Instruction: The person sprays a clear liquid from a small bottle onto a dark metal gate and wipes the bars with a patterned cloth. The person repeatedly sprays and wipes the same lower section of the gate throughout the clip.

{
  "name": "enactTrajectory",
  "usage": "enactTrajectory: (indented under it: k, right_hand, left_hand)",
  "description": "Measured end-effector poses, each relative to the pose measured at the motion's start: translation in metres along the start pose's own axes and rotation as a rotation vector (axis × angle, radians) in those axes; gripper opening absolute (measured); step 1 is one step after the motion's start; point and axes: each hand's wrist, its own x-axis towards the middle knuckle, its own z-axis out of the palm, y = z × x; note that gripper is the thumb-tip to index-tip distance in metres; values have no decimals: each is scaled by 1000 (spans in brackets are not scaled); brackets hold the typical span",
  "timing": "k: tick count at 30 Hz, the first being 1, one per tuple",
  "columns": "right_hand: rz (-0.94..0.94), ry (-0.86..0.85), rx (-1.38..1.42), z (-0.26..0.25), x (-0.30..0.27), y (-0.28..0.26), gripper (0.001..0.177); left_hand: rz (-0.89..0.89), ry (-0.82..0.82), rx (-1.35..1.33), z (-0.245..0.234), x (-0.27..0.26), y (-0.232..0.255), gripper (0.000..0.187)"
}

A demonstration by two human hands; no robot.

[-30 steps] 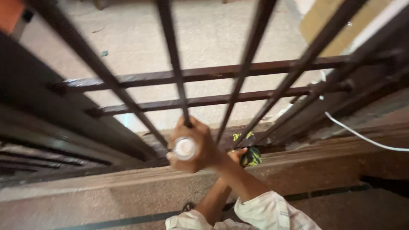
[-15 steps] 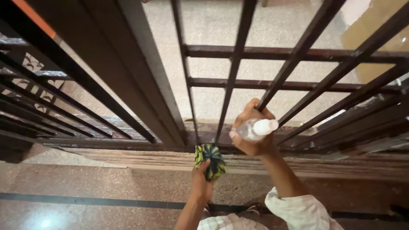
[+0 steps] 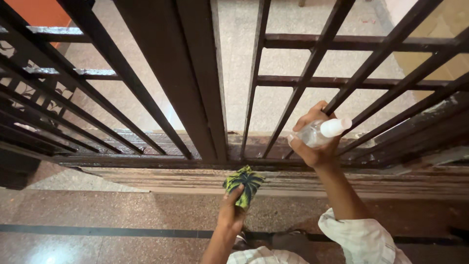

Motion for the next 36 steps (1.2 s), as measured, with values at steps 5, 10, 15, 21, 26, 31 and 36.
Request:
enactTrajectory:
  k: [5, 10, 15, 21, 26, 31, 36]
  right_hand:
    - [-2, 2, 12, 2, 9, -6, 16]
    - [-14, -17, -70, -1, 10, -10, 16]
    - [-21, -4, -46, 0, 10, -4, 13]
    - [-106, 23, -59, 3, 11, 2, 14]
    - [-95, 27, -60, 4, 10, 2, 14]
    - [-118, 39, -67, 6, 12, 2, 14]
    - [-132, 26, -109, 4, 8, -1, 15]
  left_hand:
    - [-138, 45, -184, -13, 20, -3, 35]
    - [382, 59, 99, 10, 7, -17, 36]
    - [1303, -143, 1148, 51, -14, -3, 52]
    - [1618, -107, 1950, 71, 37, 5, 46]
    - [1521, 44, 2194, 64, 43, -10, 47]
    - [1356, -99, 2101, 45, 22, -20, 57]
    - [574, -109, 1057, -2, 16, -44, 40]
